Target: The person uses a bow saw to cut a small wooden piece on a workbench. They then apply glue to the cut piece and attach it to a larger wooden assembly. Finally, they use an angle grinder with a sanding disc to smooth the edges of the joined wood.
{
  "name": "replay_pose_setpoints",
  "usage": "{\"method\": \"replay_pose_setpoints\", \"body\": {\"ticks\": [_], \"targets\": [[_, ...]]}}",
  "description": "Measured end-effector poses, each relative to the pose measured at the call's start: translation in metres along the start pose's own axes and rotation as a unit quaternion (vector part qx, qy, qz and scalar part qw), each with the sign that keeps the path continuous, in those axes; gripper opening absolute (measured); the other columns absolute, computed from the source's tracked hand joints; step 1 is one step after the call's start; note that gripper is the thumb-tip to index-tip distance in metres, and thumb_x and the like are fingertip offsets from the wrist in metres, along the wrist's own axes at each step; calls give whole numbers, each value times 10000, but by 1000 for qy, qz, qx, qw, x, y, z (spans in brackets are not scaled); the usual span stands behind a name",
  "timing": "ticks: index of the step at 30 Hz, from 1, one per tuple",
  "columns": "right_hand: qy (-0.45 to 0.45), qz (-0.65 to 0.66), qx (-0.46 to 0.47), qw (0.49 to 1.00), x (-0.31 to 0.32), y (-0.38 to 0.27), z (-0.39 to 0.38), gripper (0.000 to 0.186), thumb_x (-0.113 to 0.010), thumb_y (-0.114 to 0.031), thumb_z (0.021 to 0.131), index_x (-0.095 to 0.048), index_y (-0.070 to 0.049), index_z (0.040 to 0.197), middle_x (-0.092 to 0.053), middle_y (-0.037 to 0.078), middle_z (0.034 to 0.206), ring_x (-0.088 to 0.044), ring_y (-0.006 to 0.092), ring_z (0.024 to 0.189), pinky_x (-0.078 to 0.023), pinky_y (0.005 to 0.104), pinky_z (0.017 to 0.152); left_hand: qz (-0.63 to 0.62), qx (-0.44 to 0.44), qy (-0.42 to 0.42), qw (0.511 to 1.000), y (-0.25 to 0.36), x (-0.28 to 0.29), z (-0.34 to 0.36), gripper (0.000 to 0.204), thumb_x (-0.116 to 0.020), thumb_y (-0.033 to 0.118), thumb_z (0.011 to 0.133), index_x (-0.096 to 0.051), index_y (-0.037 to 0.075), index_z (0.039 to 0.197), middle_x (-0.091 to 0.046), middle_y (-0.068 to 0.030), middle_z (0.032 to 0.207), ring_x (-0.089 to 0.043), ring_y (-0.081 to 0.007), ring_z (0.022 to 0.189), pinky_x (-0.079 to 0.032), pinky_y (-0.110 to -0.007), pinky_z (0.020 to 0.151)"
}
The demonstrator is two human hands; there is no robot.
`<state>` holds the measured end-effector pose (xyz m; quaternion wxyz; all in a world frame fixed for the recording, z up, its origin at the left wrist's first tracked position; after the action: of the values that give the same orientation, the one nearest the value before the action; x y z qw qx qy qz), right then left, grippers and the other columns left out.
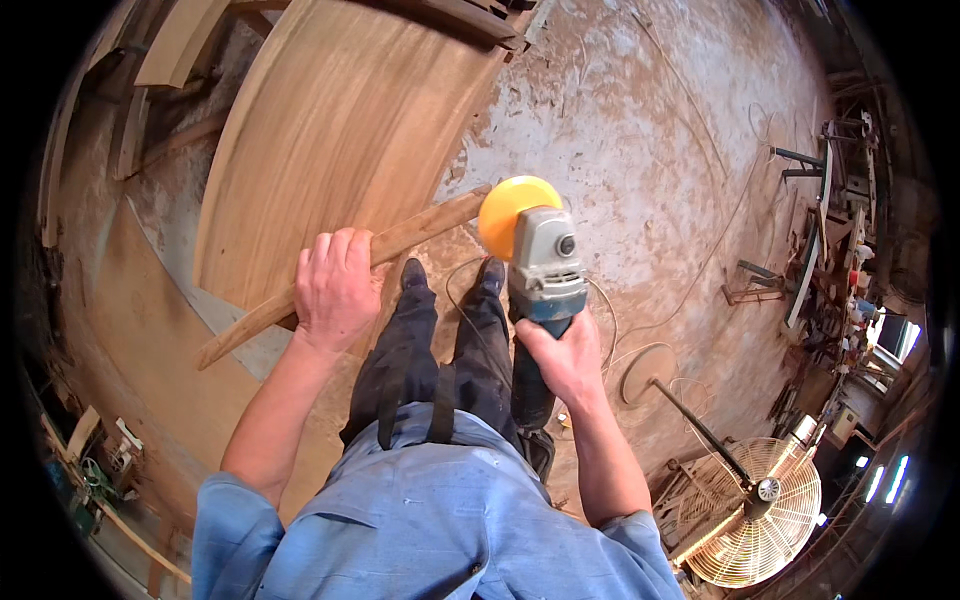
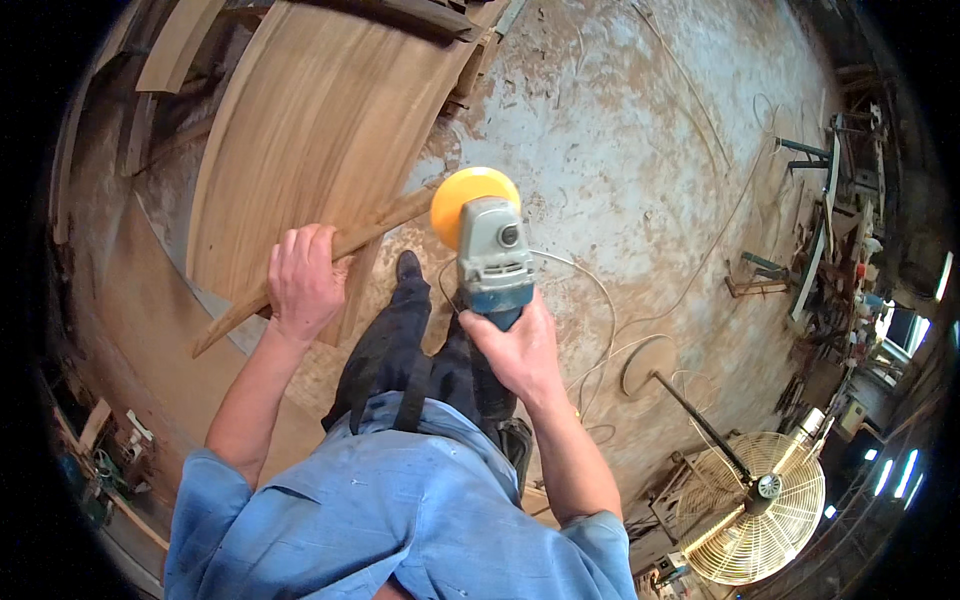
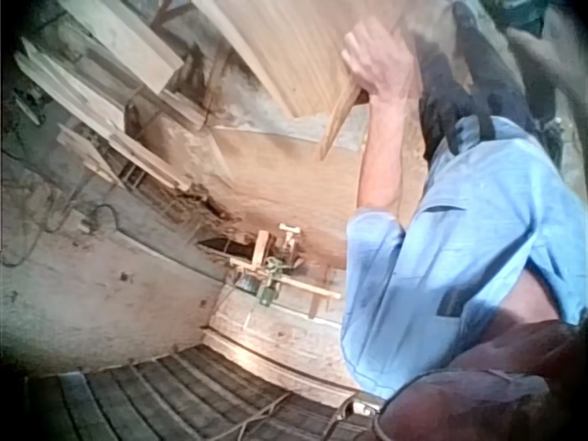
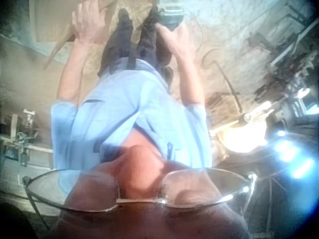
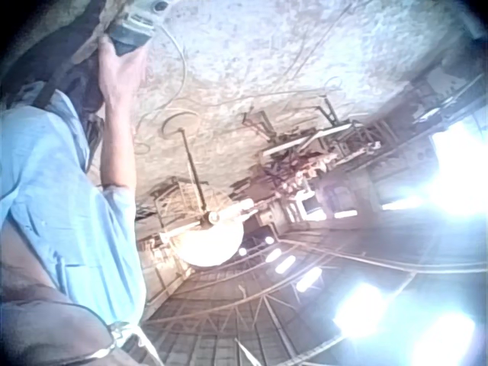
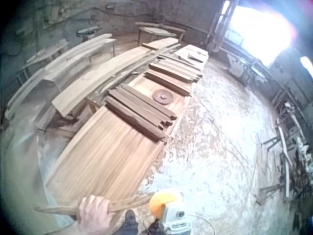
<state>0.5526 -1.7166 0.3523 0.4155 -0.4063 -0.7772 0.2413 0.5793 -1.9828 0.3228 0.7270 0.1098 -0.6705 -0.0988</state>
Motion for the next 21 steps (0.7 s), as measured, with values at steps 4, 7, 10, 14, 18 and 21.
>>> {"method": "replay_pose_setpoints", "body": {"ticks": [4,7,10,14,18,21], "targets": [[14,17,-30,999,1,11,3,486,-771,-203,712,-591,2,1113,-674,138,1008,-649,231,946,-496,357,859,1,0,-7,1000,0,-1,-2,420,-728,177,743,-575,31,1107,-595,-118,1053,-563,-300,956,-434,-412,772],[5,50,-55,997,6,18,6,476,-763,-197,714,-593,6,1110,-678,138,1008,-647,217,944,-498,347,853,3,3,-3,1000,-1,-1,-2,409,-722,178,750,-576,29,1102,-595,-118,1054,-563,-301,959,-435,-411,774],[3,6,-27,1000,3,10,0,485,-769,-197,702,-596,5,1109,-682,143,1013,-653,219,953,-501,355,860,3,0,2,1000,0,-1,-1,399,-714,184,757,-576,30,1098,-595,-117,1056,-563,-302,960,-437,-410,777],[0,-31,-5,1000,-6,14,2,488,-771,-202,696,-598,12,1098,-680,146,1018,-657,228,958,-504,358,861,6,1,-13,1000,0,-1,-1,393,-705,198,767,-577,32,1100,-594,-117,1056,-561,-304,963,-437,-411,784],[30,61,-37,997,0,38,12,397,-728,-175,696,-626,16,1029,-677,113,925,-657,207,874,-511,342,797,9,2,-8,1000,0,-2,-1,401,-706,202,765,-578,31,1104,-594,-117,1053,-559,-303,968,-434,-412,790],[39,18,5,999,1,30,5,355,-706,-143,680,-642,17,991,-681,97,881,-655,185,839,-515,335,772,13,-1,-2,1000,1,-2,0,402,-716,202,756,-580,32,1094,-595,-112,1039,-561,-295,952,-435,-409,775]]}}
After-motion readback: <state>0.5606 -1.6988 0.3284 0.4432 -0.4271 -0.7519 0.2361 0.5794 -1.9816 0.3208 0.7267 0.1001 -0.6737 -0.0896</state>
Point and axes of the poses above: each hand's wrist, its own z-axis towards the middle knuckle, its own x-axis out of the back of the hand, y = z × x, the point moved 5 cm from there along z, towards the middle knuckle
